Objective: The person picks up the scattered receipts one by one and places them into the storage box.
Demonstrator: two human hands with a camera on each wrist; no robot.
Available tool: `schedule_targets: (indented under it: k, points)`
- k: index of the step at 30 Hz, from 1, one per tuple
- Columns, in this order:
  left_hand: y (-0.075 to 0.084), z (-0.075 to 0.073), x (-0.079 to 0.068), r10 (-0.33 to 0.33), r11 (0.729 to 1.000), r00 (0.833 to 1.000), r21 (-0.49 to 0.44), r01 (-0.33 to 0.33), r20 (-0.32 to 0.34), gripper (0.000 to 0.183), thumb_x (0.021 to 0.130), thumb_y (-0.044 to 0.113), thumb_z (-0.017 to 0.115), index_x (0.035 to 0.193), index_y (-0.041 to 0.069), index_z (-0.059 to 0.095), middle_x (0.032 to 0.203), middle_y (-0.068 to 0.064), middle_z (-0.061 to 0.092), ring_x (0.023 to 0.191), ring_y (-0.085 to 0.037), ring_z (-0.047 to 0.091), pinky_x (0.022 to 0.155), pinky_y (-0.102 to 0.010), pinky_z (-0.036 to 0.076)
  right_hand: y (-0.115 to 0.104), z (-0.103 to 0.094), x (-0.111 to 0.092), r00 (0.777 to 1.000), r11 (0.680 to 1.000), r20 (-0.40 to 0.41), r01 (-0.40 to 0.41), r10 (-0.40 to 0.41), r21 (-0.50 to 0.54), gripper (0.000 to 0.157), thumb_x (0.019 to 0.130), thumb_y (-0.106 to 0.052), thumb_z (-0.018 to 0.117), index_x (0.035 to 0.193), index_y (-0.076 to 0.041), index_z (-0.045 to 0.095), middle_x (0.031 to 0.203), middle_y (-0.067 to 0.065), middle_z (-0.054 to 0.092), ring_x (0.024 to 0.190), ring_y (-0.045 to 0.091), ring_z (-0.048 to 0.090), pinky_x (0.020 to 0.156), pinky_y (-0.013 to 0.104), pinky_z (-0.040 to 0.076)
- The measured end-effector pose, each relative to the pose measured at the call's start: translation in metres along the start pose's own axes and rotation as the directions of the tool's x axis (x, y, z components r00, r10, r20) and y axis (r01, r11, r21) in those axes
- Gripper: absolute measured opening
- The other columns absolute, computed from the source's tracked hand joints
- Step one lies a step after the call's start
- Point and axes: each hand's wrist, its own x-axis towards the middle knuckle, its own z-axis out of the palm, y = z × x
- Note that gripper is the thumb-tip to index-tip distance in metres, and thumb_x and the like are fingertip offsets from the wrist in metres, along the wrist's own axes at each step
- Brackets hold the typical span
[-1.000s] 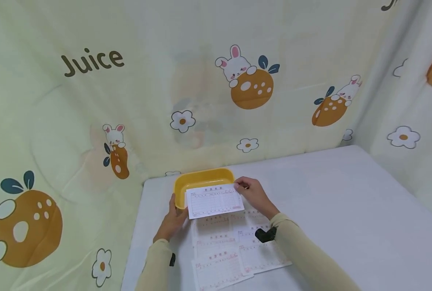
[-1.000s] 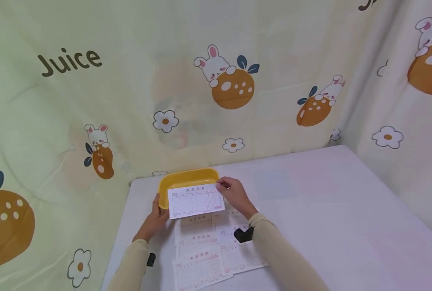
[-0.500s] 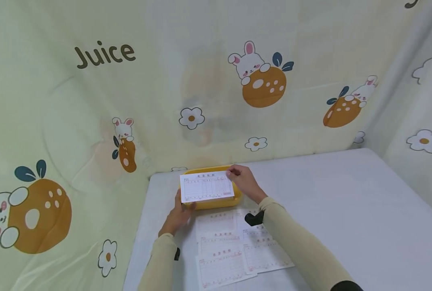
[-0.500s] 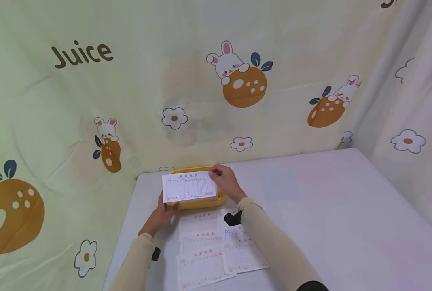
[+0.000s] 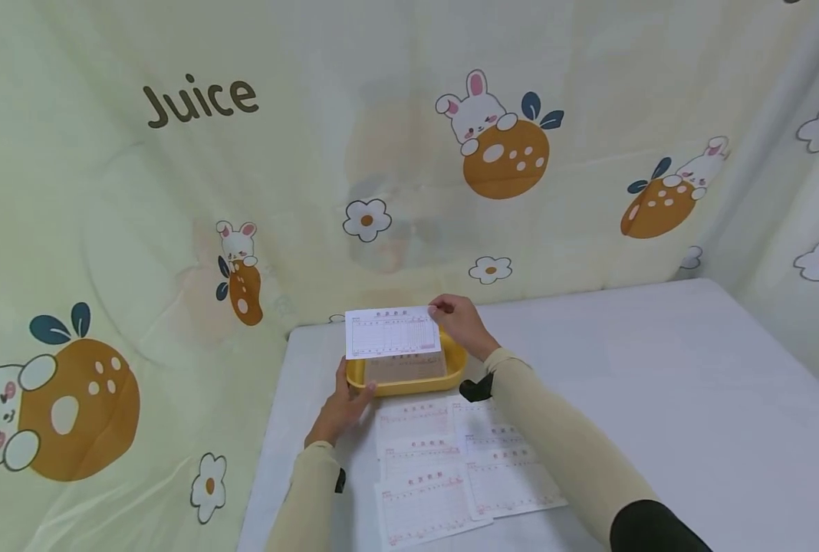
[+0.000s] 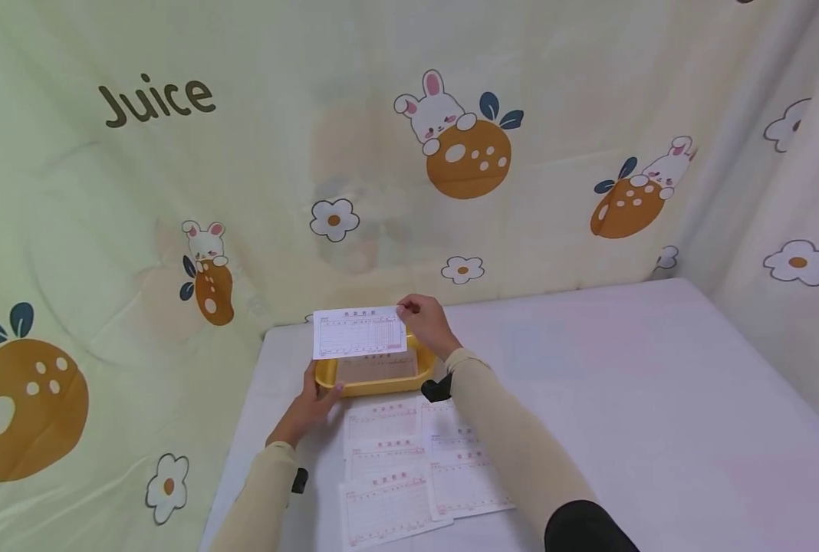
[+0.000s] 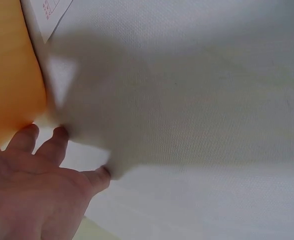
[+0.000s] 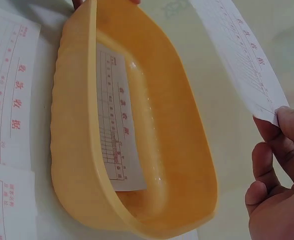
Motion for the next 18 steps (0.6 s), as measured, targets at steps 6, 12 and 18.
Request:
schedule_targets:
  k: [6, 12, 18]
  points:
    - [-0.001, 0.003, 0.005, 0.004, 1.000, 1.000, -0.011, -0.004, -0.005, 0.098, 0.106, 0.060, 0.059, 0.174, 0.027, -0.003, 0.169, -0.030, 0.029, 0.146, -0.061, 0.037, 0.115, -0.076, 0.033, 0.005, -0.003, 0.004, 0.999, 0.999, -0.004, -0.035, 0.034, -0.022, 0.020, 0.111, -0.012, 0.059, 0.119, 0.000, 0.072, 0.118, 0.016, 0.070, 0.109, 0.034, 0.061, 0.105, 0.047, 0.053]
    - [-0.002, 0.005, 0.006, -0.011, 1.000, 1.000, -0.014, 0.011, -0.009, 0.097, 0.105, 0.059, 0.060, 0.174, 0.028, -0.003, 0.170, -0.028, 0.029, 0.147, -0.061, 0.037, 0.115, -0.076, 0.032, 0.015, -0.002, 0.003, 0.997, 0.996, -0.006, -0.072, 0.072, -0.056, 0.021, 0.111, -0.014, 0.058, 0.121, 0.000, 0.071, 0.119, 0.017, 0.069, 0.111, 0.035, 0.060, 0.107, 0.048, 0.053]
    - [-0.004, 0.006, 0.007, -0.035, 0.999, 0.999, -0.016, 0.035, -0.025, 0.099, 0.104, 0.061, 0.061, 0.174, 0.029, -0.002, 0.172, -0.024, 0.028, 0.148, -0.060, 0.035, 0.117, -0.075, 0.030, 0.019, 0.003, 0.003, 0.999, 0.996, -0.006, -0.052, 0.051, -0.072, 0.020, 0.111, -0.012, 0.059, 0.118, 0.001, 0.072, 0.116, 0.016, 0.070, 0.107, 0.034, 0.060, 0.103, 0.047, 0.054]
